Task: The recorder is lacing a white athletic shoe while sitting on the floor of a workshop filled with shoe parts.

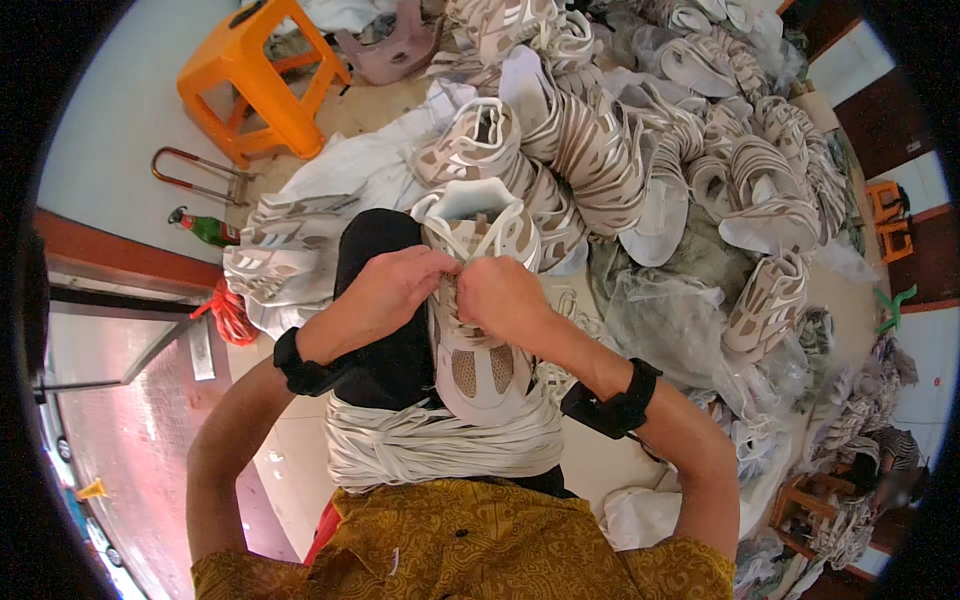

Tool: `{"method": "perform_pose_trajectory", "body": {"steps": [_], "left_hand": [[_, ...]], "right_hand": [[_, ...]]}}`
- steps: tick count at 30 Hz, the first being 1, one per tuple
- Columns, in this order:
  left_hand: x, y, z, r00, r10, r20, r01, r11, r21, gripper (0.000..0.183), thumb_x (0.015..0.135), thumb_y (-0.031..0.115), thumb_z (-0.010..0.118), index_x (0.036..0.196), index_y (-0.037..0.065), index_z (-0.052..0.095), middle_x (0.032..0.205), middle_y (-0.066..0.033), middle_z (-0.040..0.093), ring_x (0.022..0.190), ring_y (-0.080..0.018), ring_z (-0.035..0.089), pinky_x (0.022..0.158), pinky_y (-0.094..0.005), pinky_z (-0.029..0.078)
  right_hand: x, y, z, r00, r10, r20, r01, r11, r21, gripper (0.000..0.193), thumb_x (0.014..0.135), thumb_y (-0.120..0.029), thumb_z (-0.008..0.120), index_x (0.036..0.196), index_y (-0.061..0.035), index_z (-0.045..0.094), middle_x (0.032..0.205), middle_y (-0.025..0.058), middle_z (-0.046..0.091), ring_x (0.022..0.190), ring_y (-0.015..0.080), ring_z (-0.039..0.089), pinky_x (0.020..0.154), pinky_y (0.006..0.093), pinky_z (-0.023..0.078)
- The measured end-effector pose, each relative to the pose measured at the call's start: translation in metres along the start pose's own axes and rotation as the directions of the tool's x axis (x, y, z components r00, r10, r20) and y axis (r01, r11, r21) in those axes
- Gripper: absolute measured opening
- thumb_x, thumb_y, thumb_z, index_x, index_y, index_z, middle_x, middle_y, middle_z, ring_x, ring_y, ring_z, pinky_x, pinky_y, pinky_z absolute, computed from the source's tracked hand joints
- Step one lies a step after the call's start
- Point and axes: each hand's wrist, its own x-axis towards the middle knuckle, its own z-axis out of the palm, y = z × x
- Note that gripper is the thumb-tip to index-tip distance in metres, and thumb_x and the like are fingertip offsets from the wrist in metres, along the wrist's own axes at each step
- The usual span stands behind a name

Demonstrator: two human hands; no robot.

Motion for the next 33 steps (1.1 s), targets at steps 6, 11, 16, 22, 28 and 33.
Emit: {"method": "perform_pose_trajectory", "body": {"steps": [6, 11, 16, 22, 28, 33], "left_hand": [[-0.006, -0.004, 0.003, 0.999, 0.007, -0.04, -0.007, 1.0, -0.019, 0.023, 0.076, -0.001, 0.051, 0.098, 0.006, 0.054, 0.081, -0.0135, 0.054, 0.075, -0.0316, 0.055, 0.064, -0.0349, 0.045], [-0.012, -0.001, 0.006, 0.997, 0.035, -0.076, -0.041, 0.996, -0.083, 0.021, 0.075, 0.001, 0.053, 0.096, 0.006, 0.056, 0.078, -0.0127, 0.053, 0.074, -0.0307, 0.055, 0.063, -0.0349, 0.045], [-0.015, 0.004, 0.008, 0.999, 0.054, -0.002, -0.054, 0.998, 0.008, 0.019, 0.073, 0.003, 0.056, 0.092, 0.007, 0.058, 0.075, -0.0101, 0.053, 0.073, -0.0289, 0.055, 0.064, -0.0351, 0.045], [-0.006, 0.011, 0.006, 0.982, 0.132, 0.135, -0.159, 0.963, 0.218, 0.015, 0.071, 0.007, 0.057, 0.086, 0.008, 0.056, 0.072, -0.0081, 0.051, 0.073, -0.0253, 0.054, 0.061, -0.0335, 0.045], [0.003, 0.015, 0.008, 0.966, 0.163, 0.202, -0.233, 0.885, 0.404, 0.011, 0.07, 0.007, 0.057, 0.081, 0.008, 0.054, 0.071, -0.0071, 0.051, 0.073, -0.0238, 0.054, 0.061, -0.0331, 0.046], [0.001, 0.008, 0.006, 0.996, 0.018, 0.083, -0.026, 0.995, 0.098, 0.011, 0.073, 0.008, 0.055, 0.084, 0.006, 0.053, 0.072, -0.0105, 0.052, 0.072, -0.0276, 0.055, 0.063, -0.0347, 0.045]], "right_hand": [[0.001, 0.0, -0.01, 0.958, 0.025, 0.285, -0.182, 0.821, 0.541, 0.012, 0.055, -0.006, 0.065, 0.058, 0.0015, 0.056, 0.047, 0.0043, 0.048, 0.041, 0.0074, 0.042, 0.039, 0.0223, 0.032], [-0.016, 0.017, -0.011, 0.971, 0.09, 0.221, -0.216, 0.728, 0.65, 0.006, 0.059, -0.002, 0.063, 0.063, 0.0004, 0.059, 0.051, -0.0011, 0.049, 0.043, 0.0039, 0.039, 0.04, 0.0202, 0.028], [-0.021, 0.03, -0.02, 0.98, 0.164, 0.112, -0.193, 0.654, 0.731, 0.006, 0.064, -0.002, 0.063, 0.07, -0.0003, 0.061, 0.056, -0.0024, 0.051, 0.046, 0.0034, 0.041, 0.041, 0.0186, 0.028], [-0.019, 0.035, -0.016, 0.99, -0.005, -0.14, 0.063, 0.908, 0.414, 0.016, 0.063, -0.007, 0.063, 0.079, -0.0042, 0.063, 0.058, 0.0043, 0.057, 0.05, 0.0101, 0.051, 0.047, 0.0239, 0.039], [-0.007, 0.024, -0.025, 0.982, -0.175, -0.073, 0.17, 0.983, -0.069, 0.014, 0.064, -0.014, 0.062, 0.076, -0.007, 0.063, 0.066, 0.0087, 0.061, 0.058, 0.0211, 0.059, 0.055, 0.0291, 0.044], [0.001, 0.027, -0.031, 0.977, -0.213, 0.006, 0.208, 0.95, -0.233, 0.013, 0.063, -0.016, 0.061, 0.073, -0.0074, 0.062, 0.063, 0.0073, 0.06, 0.06, 0.0228, 0.059, 0.056, 0.0283, 0.045]]}}
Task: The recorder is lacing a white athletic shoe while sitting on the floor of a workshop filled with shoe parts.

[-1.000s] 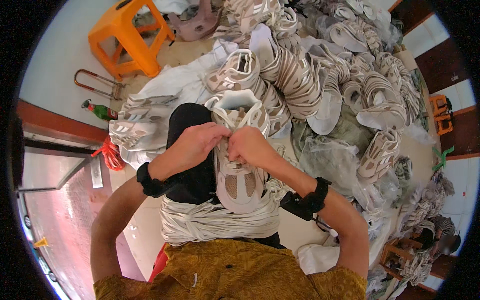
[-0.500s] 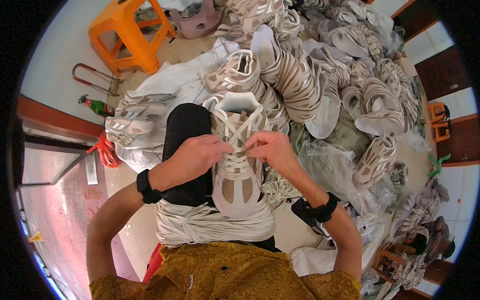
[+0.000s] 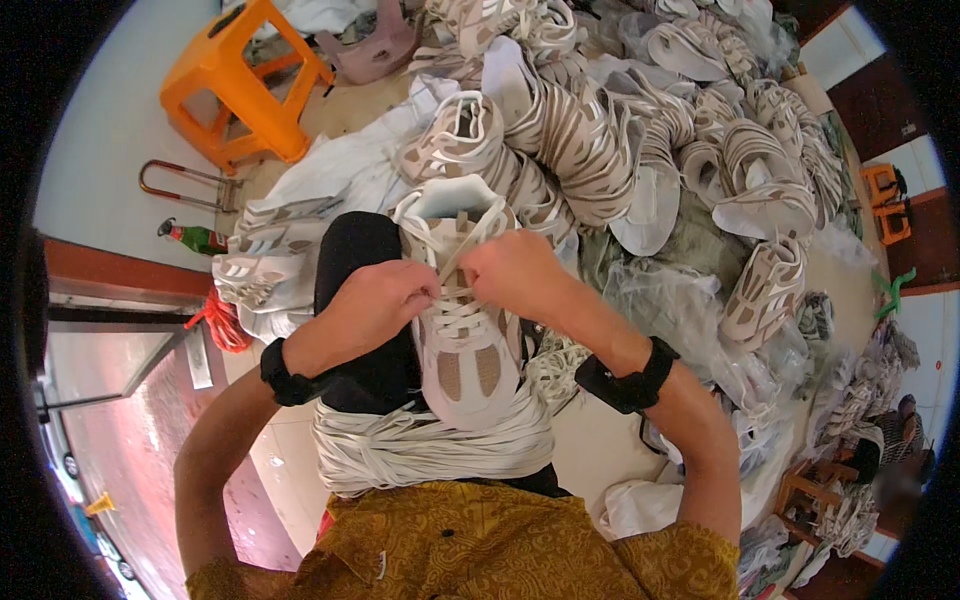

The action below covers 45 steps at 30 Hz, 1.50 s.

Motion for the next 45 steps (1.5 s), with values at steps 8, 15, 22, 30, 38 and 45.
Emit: {"method": "perform_pose_trajectory", "body": {"steps": [8, 15, 22, 30, 38, 45], "left_hand": [[-0.003, 0.009, -0.003, 0.999, 0.052, 0.001, -0.052, 0.99, 0.133, 0.016, 0.074, 0.007, 0.055, 0.089, 0.006, 0.054, 0.075, -0.0109, 0.053, 0.071, -0.0279, 0.055, 0.061, -0.0348, 0.046], [0.008, 0.009, -0.005, 1.0, 0.021, -0.009, -0.018, 0.973, 0.229, 0.021, 0.073, 0.009, 0.057, 0.094, 0.009, 0.054, 0.076, -0.0098, 0.053, 0.071, -0.0272, 0.056, 0.059, -0.0349, 0.046], [0.007, 0.014, -0.002, 0.997, -0.072, 0.026, 0.062, 0.957, 0.283, 0.019, 0.073, 0.01, 0.057, 0.092, 0.01, 0.054, 0.078, -0.0093, 0.054, 0.073, -0.0277, 0.056, 0.06, -0.0358, 0.045], [0.004, 0.008, 0.003, 0.995, -0.078, -0.055, 0.086, 0.985, 0.147, 0.017, 0.072, 0.007, 0.057, 0.088, 0.009, 0.053, 0.077, -0.0093, 0.055, 0.072, -0.0275, 0.057, 0.061, -0.0348, 0.046], [-0.001, 0.011, 0.012, 0.986, -0.058, -0.156, 0.081, 0.985, 0.15, 0.018, 0.07, 0.007, 0.06, 0.086, 0.008, 0.053, 0.075, -0.0085, 0.055, 0.07, -0.0266, 0.057, 0.059, -0.0342, 0.046], [-0.001, 0.009, 0.007, 0.98, -0.158, -0.124, 0.167, 0.984, 0.069, 0.018, 0.07, 0.005, 0.059, 0.088, 0.007, 0.054, 0.08, -0.0099, 0.057, 0.072, -0.028, 0.057, 0.06, -0.0336, 0.047]], "right_hand": [[-0.031, 0.017, 0.019, 0.967, 0.145, -0.207, -0.017, 0.854, 0.52, 0.014, 0.066, -0.012, 0.06, 0.079, -0.0084, 0.061, 0.065, 0.0057, 0.06, 0.06, 0.0233, 0.057, 0.054, 0.0297, 0.043], [-0.019, 0.008, 0.013, 0.971, -0.023, -0.239, 0.116, 0.916, 0.383, 0.016, 0.067, -0.019, 0.061, 0.081, -0.0105, 0.062, 0.065, 0.0071, 0.06, 0.06, 0.0245, 0.058, 0.053, 0.0329, 0.044], [-0.011, 0.007, 0.008, 0.987, -0.057, -0.148, 0.053, 0.998, -0.03, 0.01, 0.066, -0.019, 0.06, 0.071, -0.0101, 0.061, 0.062, 0.007, 0.059, 0.058, 0.0245, 0.057, 0.054, 0.0316, 0.044], [0.0, -0.014, -0.003, 0.99, 0.1, 0.102, -0.107, 0.992, 0.063, 0.012, 0.064, -0.019, 0.062, 0.07, -0.0088, 0.062, 0.063, 0.0086, 0.06, 0.06, 0.0258, 0.058, 0.056, 0.0337, 0.045], [-0.012, -0.002, 0.003, 0.985, 0.121, 0.123, -0.168, 0.844, 0.509, 0.008, 0.06, -0.008, 0.064, 0.064, -0.0029, 0.06, 0.053, 0.004, 0.054, 0.05, 0.0138, 0.052, 0.049, 0.0258, 0.039], [-0.015, 0.005, -0.013, 0.988, 0.153, -0.023, -0.122, 0.863, 0.49, 0.012, 0.059, -0.017, 0.063, 0.065, -0.0068, 0.061, 0.059, 0.0095, 0.058, 0.053, 0.0221, 0.056, 0.052, 0.0329, 0.042]]}}
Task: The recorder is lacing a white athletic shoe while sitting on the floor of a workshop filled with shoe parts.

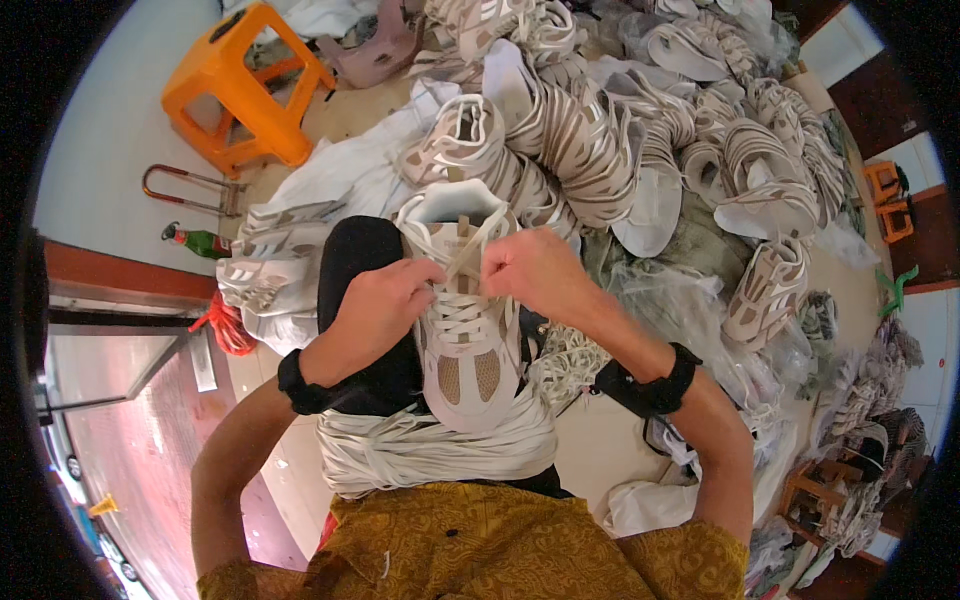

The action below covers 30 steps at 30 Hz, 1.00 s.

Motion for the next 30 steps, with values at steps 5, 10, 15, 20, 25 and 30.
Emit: {"method": "perform_pose_trajectory", "body": {"steps": [5, 10, 15, 20, 25, 30], "left_hand": [[-0.001, 0.007, -0.005, 1.0, 0.021, 0.004, -0.02, 0.993, -0.119, 0.017, 0.07, 0.004, 0.058, 0.087, 0.005, 0.055, 0.081, -0.0107, 0.057, 0.073, -0.0285, 0.057, 0.061, -0.0334, 0.047], [-0.003, 0.012, 0.008, 0.989, 0.147, -0.002, -0.147, 0.986, 0.073, 0.013, 0.069, 0.005, 0.059, 0.082, 0.004, 0.054, 0.074, -0.0104, 0.054, 0.069, -0.0267, 0.056, 0.059, -0.0339, 0.046], [0.001, 0.019, 0.008, 0.967, 0.252, -0.02, -0.241, 0.943, 0.232, 0.012, 0.068, 0.006, 0.06, 0.077, 0.003, 0.053, 0.071, -0.0088, 0.052, 0.067, -0.0255, 0.054, 0.056, -0.0333, 0.045], [0.001, 0.014, 0.016, 0.978, 0.207, -0.037, -0.195, 0.956, 0.218, 0.009, 0.069, 0.006, 0.059, 0.075, 0.001, 0.054, 0.068, -0.01, 0.052, 0.063, -0.0242, 0.055, 0.054, -0.0325, 0.045], [0.007, 0.014, -0.001, 0.994, -0.053, 0.095, 0.08, 0.949, -0.304, 0.009, 0.073, 0.006, 0.057, 0.077, -0.002, 0.055, 0.066, -0.0115, 0.053, 0.057, -0.0193, 0.052, 0.053, -0.0283, 0.042], [0.011, 0.009, -0.006, 0.971, 0.021, 0.236, 0.043, 0.963, -0.265, 0.011, 0.075, 0.008, 0.056, 0.081, -0.002, 0.057, 0.067, -0.0106, 0.054, 0.057, -0.0173, 0.051, 0.054, -0.0274, 0.042]], "right_hand": [[-0.004, 0.002, 0.013, 0.986, -0.168, 0.022, 0.168, 0.952, -0.257, 0.019, 0.059, -0.021, 0.063, 0.074, -0.0096, 0.062, 0.062, 0.0095, 0.059, 0.056, 0.0254, 0.056, 0.054, 0.0343, 0.044], [-0.001, 0.009, 0.022, 0.956, -0.294, 0.014, 0.261, 0.825, -0.501, 0.011, 0.06, -0.007, 0.063, 0.07, -0.0029, 0.061, 0.053, 0.0019, 0.053, 0.048, 0.0079, 0.049, 0.046, 0.0233, 0.038], [0.013, 0.018, 0.012, 0.897, 0.226, 0.379, -0.399, 0.782, 0.478, 0.01, 0.056, -0.009, 0.064, 0.064, -0.0051, 0.06, 0.042, 0.004, 0.045, 0.045, 0.0114, 0.048, 0.045, 0.0268, 0.038], [-0.001, 0.002, 0.012, 0.977, 0.17, 0.129, -0.208, 0.895, 0.394, 0.011, 0.058, -0.007, 0.064, 0.067, -0.0032, 0.059, 0.048, 0.0022, 0.047, 0.047, 0.0084, 0.047, 0.045, 0.0248, 0.037], [-0.024, 0.006, 0.027, 0.912, -0.27, -0.31, 0.239, 0.962, -0.135, 0.017, 0.061, -0.008, 0.069, 0.076, -0.0025, 0.061, 0.053, 0.0025, 0.052, 0.044, 0.011, 0.048, 0.043, 0.024, 0.037], [-0.014, 0.018, 0.046, 0.7, -0.599, -0.39, 0.424, 0.787, -0.447, 0.016, 0.058, -0.01, 0.069, 0.07, -0.0046, 0.059, 0.058, 0.0069, 0.054, 0.048, 0.023, 0.052, 0.045, 0.031, 0.041]]}}
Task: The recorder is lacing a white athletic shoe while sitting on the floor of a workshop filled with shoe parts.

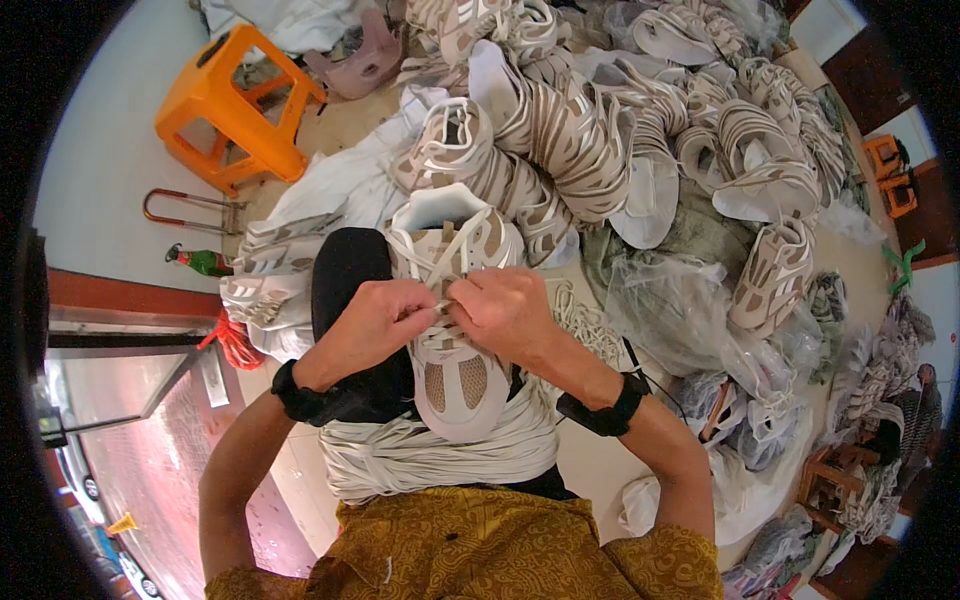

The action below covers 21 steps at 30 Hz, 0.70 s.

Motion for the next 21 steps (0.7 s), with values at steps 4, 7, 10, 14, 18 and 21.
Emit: {"method": "perform_pose_trajectory", "body": {"steps": [4, 7, 10, 14, 18, 21], "left_hand": [[0.001, -0.002, -0.001, 0.999, 0.036, 0.035, -0.035, 0.999, -0.012, 0.011, 0.074, 0.008, 0.058, 0.08, -0.001, 0.058, 0.067, -0.0107, 0.054, 0.058, -0.0199, 0.053, 0.055, -0.0282, 0.043], [0.0, 0.002, 0.005, 0.99, 0.127, -0.065, -0.118, 0.985, 0.129, 0.011, 0.073, 0.008, 0.06, 0.08, 0.0, 0.058, 0.069, -0.0111, 0.055, 0.063, -0.0233, 0.055, 0.057, -0.0287, 0.044], [0.002, 0.004, 0.004, 0.98, 0.185, -0.074, -0.157, 0.947, 0.281, 0.009, 0.071, 0.007, 0.061, 0.078, 0.002, 0.059, 0.073, -0.011, 0.056, 0.068, -0.0275, 0.056, 0.059, -0.0303, 0.045], [0.007, -0.001, -0.006, 0.934, 0.206, -0.293, -0.111, 0.945, 0.309, 0.017, 0.069, 0.003, 0.058, 0.086, 0.004, 0.058, 0.089, -0.0112, 0.055, 0.076, -0.0291, 0.056, 0.063, -0.0329, 0.046], [0.015, -0.007, -0.014, 0.946, 0.284, -0.154, -0.174, 0.849, 0.499, 0.026, 0.069, 0.001, 0.054, 0.094, 0.004, 0.052, 0.1, -0.0131, 0.053, 0.084, -0.0288, 0.056, 0.066, -0.0346, 0.047], [0.015, -0.008, -0.016, 0.958, 0.286, -0.017, -0.229, 0.799, 0.556, 0.025, 0.068, 0.0, 0.053, 0.093, 0.004, 0.051, 0.098, -0.0136, 0.053, 0.083, -0.0289, 0.056, 0.065, -0.0344, 0.047]], "right_hand": [[0.003, 0.01, -0.003, 0.99, -0.001, 0.144, -0.018, 0.991, 0.129, 0.011, 0.061, -0.011, 0.066, 0.064, -0.0037, 0.059, 0.052, 0.0046, 0.051, 0.041, 0.0165, 0.047, 0.039, 0.0274, 0.035], [0.021, 0.03, -0.026, 0.49, 0.253, 0.834, -0.868, 0.223, 0.443, 0.008, 0.063, -0.008, 0.062, 0.059, -0.0022, 0.058, 0.047, -0.0005, 0.046, 0.038, 0.0072, 0.04, 0.036, 0.0223, 0.026], [0.029, 0.04, -0.028, 0.458, 0.261, 0.85, -0.871, 0.319, 0.372, 0.008, 0.061, -0.005, 0.061, 0.056, -0.0014, 0.057, 0.045, -0.0032, 0.042, 0.039, 0.0023, 0.035, 0.037, 0.0192, 0.021], [0.037, 0.041, -0.034, 0.498, 0.298, 0.814, -0.795, 0.531, 0.292, 0.009, 0.06, -0.006, 0.063, 0.056, -0.0016, 0.057, 0.044, -0.0031, 0.043, 0.039, 0.0027, 0.034, 0.037, 0.0198, 0.021], [0.035, 0.044, -0.03, 0.477, 0.224, 0.85, -0.819, 0.462, 0.339, 0.009, 0.06, -0.006, 0.063, 0.056, -0.0017, 0.057, 0.046, -0.0032, 0.044, 0.04, 0.003, 0.034, 0.038, 0.0204, 0.022], [0.025, 0.047, -0.026, 0.466, 0.282, 0.839, -0.847, 0.416, 0.331, 0.011, 0.061, -0.006, 0.064, 0.056, -0.0017, 0.056, 0.048, -0.0031, 0.045, 0.041, 0.0032, 0.034, 0.038, 0.0205, 0.022]]}}
